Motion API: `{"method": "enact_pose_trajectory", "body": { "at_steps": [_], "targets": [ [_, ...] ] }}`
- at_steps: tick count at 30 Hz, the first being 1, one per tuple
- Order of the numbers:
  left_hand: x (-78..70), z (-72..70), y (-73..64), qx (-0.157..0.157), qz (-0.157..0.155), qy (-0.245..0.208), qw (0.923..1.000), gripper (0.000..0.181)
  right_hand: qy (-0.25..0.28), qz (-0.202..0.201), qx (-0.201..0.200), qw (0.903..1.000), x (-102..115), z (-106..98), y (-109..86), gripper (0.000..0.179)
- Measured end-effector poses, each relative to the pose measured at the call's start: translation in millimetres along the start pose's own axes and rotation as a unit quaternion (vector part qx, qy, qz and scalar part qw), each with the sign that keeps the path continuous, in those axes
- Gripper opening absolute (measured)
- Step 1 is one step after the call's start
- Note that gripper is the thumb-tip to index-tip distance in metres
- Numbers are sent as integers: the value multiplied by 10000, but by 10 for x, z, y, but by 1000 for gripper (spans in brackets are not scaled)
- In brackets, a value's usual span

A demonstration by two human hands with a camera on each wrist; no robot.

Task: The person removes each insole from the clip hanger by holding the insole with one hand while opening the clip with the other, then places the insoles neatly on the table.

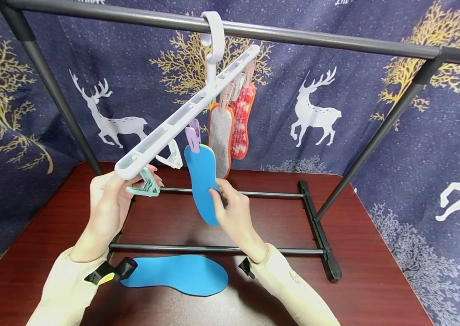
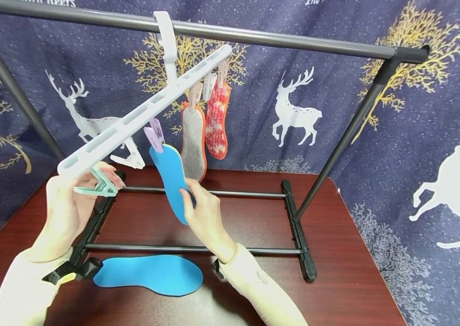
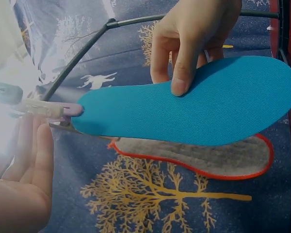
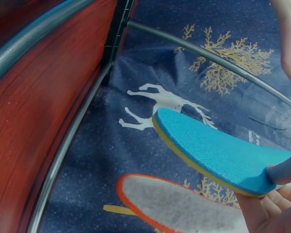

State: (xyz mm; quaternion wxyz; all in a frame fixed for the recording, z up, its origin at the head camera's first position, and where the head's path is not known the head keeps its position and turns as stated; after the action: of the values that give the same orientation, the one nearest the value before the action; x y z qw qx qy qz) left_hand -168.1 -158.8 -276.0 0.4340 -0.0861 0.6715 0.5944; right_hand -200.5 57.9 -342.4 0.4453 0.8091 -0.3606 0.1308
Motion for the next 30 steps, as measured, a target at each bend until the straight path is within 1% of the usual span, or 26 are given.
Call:
{"method": "enact_pose_trajectory", "body": {
  "at_steps": [2,5,6,8,10,11,13,15,16,17,18,19,20,23,24,25,27,30],
  "targets": [
    [27,-13,17,35,12,-48,10000,29,-17,-1,-8,10000,7,-1,-1,15],
    [71,-21,50,102,22,111,9999,29,-38,-4,-1,10000,15,0,-6,15],
    [90,-25,61,83,-26,181,9998,29,-47,5,9,10000,14,2,-8,15],
    [125,-37,84,-79,-226,367,9990,26,-42,14,22,10000,12,5,-10,16],
    [157,-61,102,-444,-508,583,9960,22,-39,2,23,10000,8,6,-11,16],
    [171,-75,112,-665,-650,693,9933,19,-31,-2,19,10000,6,6,-11,16],
    [194,-104,126,-1150,-932,928,9846,15,-35,-8,-2,10000,4,5,-11,16],
    [209,-129,133,-1538,-1150,1248,9734,14,-50,-35,-15,10000,5,6,-12,16],
    [216,-140,136,-1655,-1236,1384,9686,14,-62,-49,-26,10000,8,5,-12,15],
    [224,-147,137,-1722,-1301,1448,9656,15,-68,-51,-26,10000,10,6,-12,15],
    [236,-150,142,-1711,-1379,1591,9625,15,-73,-51,-26,10000,8,6,-14,15],
    [246,-150,148,-1636,-1429,1724,9608,16,-83,-69,-31,9999,8,5,-15,15],
    [256,-148,153,-1523,-1443,1789,9612,17,-77,-79,-28,9999,9,3,-15,15],
    [281,-142,166,-1199,-1369,1762,9674,21,-84,-90,0,9999,13,7,-16,15],
    [282,-139,173,-1120,-1334,1798,9682,22,-85,-92,5,9999,13,9,-15,15],
    [284,-137,177,-1079,-1264,1696,9714,23,-88,-103,7,9999,13,10,-15,15],
    [290,-137,187,-1064,-1140,1521,9760,24,-101,-111,15,9999,9,15,-15,15],
    [305,-142,204,-1142,-1027,1397,9782,27,-90,-118,-2,9999,7,18,-15,16]
  ]
}}
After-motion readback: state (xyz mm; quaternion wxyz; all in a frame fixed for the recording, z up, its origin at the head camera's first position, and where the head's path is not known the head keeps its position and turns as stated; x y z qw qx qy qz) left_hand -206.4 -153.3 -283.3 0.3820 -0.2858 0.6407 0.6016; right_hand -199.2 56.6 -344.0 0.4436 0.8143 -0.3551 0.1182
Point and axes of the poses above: each hand's wrist, its own y-axis towards the middle knuckle, its own z-axis out of the palm, x = y × z, the point moved 4 cm from there along y, towards the middle knuckle, and after that the axes turned 14 degrees about x, right-handed, at the moved point
